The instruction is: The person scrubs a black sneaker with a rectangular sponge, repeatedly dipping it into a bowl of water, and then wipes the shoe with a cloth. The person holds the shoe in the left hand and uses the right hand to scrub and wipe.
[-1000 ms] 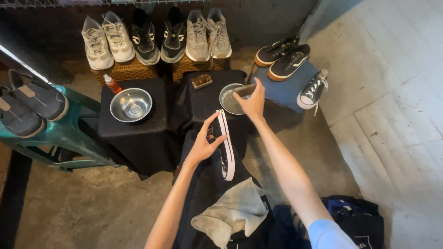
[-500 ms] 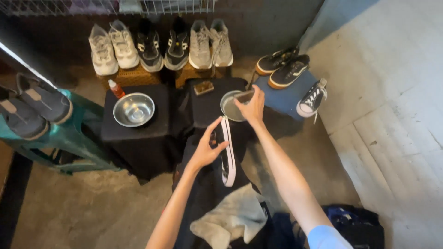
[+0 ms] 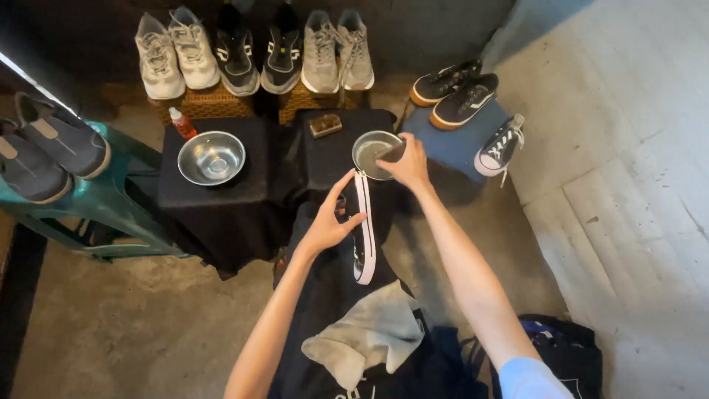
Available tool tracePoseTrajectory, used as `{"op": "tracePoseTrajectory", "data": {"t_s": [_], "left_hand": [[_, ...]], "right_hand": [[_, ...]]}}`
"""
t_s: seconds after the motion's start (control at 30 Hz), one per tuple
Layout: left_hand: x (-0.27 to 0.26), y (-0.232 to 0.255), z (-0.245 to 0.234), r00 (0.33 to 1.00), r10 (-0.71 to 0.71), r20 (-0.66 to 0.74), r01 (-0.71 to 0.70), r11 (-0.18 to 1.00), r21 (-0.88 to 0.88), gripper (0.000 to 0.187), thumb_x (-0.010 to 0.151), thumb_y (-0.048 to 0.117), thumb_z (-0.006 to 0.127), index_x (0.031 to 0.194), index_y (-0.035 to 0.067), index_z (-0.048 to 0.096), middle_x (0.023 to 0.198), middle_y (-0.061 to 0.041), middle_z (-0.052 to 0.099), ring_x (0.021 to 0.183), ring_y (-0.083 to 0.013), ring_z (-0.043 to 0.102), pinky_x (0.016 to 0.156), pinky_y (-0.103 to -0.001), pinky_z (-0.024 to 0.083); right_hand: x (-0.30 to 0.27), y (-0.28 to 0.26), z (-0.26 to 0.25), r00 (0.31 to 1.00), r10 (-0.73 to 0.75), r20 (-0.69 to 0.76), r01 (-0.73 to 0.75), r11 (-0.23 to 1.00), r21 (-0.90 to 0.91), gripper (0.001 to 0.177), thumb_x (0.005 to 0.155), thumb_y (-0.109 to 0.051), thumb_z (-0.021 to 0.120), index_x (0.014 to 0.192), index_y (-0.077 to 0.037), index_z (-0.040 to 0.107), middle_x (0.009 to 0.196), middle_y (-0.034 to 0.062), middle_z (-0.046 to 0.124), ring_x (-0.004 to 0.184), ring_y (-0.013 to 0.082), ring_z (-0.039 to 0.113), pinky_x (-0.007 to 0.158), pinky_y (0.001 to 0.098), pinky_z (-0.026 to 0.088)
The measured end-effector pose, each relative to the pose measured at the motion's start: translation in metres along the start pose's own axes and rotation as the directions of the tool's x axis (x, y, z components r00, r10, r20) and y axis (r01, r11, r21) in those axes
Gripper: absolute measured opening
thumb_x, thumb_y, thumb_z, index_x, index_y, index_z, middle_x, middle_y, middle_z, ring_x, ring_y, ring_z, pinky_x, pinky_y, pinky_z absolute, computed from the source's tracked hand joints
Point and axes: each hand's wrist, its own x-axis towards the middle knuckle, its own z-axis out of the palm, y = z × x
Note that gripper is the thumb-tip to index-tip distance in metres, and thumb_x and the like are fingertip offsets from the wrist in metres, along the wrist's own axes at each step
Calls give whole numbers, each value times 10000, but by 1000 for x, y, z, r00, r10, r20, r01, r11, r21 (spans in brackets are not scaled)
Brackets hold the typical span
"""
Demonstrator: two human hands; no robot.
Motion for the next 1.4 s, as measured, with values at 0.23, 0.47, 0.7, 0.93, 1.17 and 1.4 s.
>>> {"op": "tracePoseTrajectory", "data": {"t_s": [0.23, 0.47, 0.7, 0.93, 1.17, 1.4], "left_hand": [[4, 0, 7, 1000, -16, -15, 14, 997, -82, 875, 795, 26, 849, 1543, 286, 478, 1532, -101, 484, 1160, -248, 654, 960, -349, 585], [8, 10, 15, 995, 25, -101, -40, 988, -149, 740, 847, 16, 808, 1499, 212, 518, 1469, -153, 515, 1136, -216, 631, 911, -308, 625], [12, 8, 18, 966, 229, -123, -232, 973, -8, 717, 828, 49, 847, 1474, 160, 558, 1437, -118, 517, 1323, -267, 533, 1013, -373, 561], [10, 4, 17, 982, 142, -123, -143, 990, -2, 755, 825, 156, 891, 1490, 209, 539, 1468, -98, 503, 1365, -321, 507, 1064, -439, 531], [9, 22, 20, 993, 114, -34, -114, 993, -4, 866, 827, 36, 834, 1568, 224, 426, 1558, -145, 429, 1383, -386, 481, 1061, -483, 528], [15, 4, 26, 992, 124, -28, -124, 992, -3, 846, 818, 58, 857, 1550, 216, 462, 1523, -130, 470, 1379, -351, 490, 1041, -511, 519]], "right_hand": [[-5, -14, -3, 993, -42, -113, 48, 997, 57, 893, 644, -338, 990, 1357, -170, 477, 1332, 174, 496, 1296, 414, 539, 1108, 528, 453], [-12, -20, -4, 986, -22, -164, 45, 990, 133, 841, 674, -333, 971, 1340, -160, 488, 1334, 196, 487, 1298, 435, 542, 1095, 541, 463], [0, -30, -45, 982, -127, -137, 160, 949, 271, 865, 635, -463, 1002, 1332, -175, 578, 1276, 184, 588, 1266, 415, 573, 1036, 496, 520], [-76, -94, -150, 877, -479, -43, 427, 734, 528, 890, 590, -275, 1016, 1359, -142, 587, 1398, 96, 550, 1307, 270, 527, 1099, 414, 456], [-124, -108, -161, 678, -727, 107, 714, 686, 142, 1013, 513, -366, 977, 1409, -119, 577, 1436, 175, 526, 1353, 369, 527, 1156, 464, 410], [-80, -108, -155, 623, -780, 57, 774, 625, 97, 944, 622, -464, 944, 1408, -87, 583, 1403, 174, 550, 1327, 379, 533, 1142, 474, 411]]}}
